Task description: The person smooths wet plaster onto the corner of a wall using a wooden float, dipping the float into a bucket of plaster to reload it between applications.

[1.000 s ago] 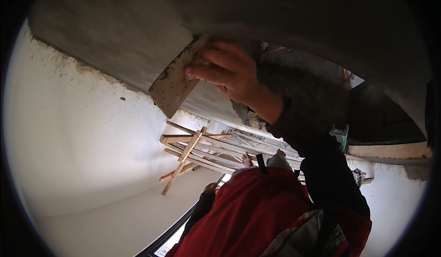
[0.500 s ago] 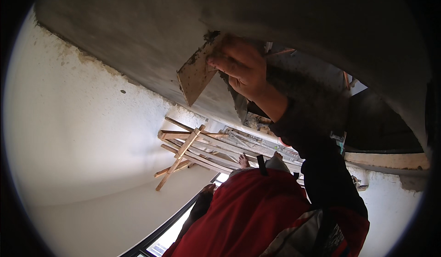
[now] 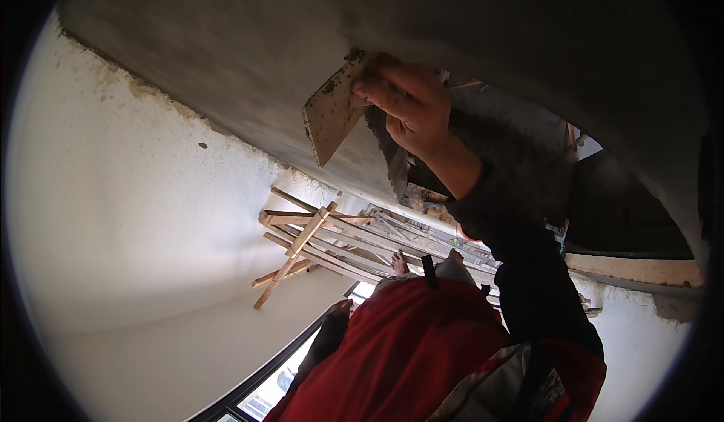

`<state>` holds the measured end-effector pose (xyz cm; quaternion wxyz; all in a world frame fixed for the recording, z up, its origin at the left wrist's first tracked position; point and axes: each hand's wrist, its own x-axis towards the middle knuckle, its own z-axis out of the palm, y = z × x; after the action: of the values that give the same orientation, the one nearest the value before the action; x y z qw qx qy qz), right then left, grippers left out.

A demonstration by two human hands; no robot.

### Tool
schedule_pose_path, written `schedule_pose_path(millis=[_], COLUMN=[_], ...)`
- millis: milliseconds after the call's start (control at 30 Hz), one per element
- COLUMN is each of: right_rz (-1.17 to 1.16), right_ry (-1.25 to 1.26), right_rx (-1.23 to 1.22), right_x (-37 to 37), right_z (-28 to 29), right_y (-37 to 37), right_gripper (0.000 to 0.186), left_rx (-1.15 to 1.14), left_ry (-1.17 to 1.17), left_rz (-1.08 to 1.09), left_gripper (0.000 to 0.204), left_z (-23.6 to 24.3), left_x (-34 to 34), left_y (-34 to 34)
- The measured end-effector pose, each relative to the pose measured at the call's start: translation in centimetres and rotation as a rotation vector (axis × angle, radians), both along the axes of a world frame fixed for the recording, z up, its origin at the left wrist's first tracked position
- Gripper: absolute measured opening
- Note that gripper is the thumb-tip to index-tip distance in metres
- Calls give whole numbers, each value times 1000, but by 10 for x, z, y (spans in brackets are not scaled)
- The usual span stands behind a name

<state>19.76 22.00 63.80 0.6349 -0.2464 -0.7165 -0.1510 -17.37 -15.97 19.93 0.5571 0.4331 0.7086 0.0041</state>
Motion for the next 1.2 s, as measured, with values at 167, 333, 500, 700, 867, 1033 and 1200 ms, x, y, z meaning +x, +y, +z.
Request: schedule_pose_path(millis=[167, 333, 500, 700, 867, 1033, 1200], right_rz=[2, 37, 10, -24, -53, 21, -111], right_ry=[64, 11, 15, 80, -70, 45, 80], right_rx=[-263, -84, -81, -278, 31, -217, -316], right_x=[26, 17, -9, 31, 12, 19, 37], right_z=[-34, -29, 3, -27, 4, -17, -42], right_y=[26, 8, -1, 20, 2, 22, 25], right_gripper=[26, 26, 29, 34, 41, 34, 32], left_rx=[30, 45, -22, 2, 40, 149, 315], left_ry=[-33, -51, 9, -53, -97, -134, -151], left_rz=[66, 178, 1, 77, 68, 8, -63], left_gripper=[52, 53, 50, 51, 49, 49, 47], left_z=[-1, -8, -25, -10, -22, -25, -26], left_x=[-2, 5, -8, 4, -2, -8, -4], left_y=[13, 11, -4, 8, -6, -16, -20])
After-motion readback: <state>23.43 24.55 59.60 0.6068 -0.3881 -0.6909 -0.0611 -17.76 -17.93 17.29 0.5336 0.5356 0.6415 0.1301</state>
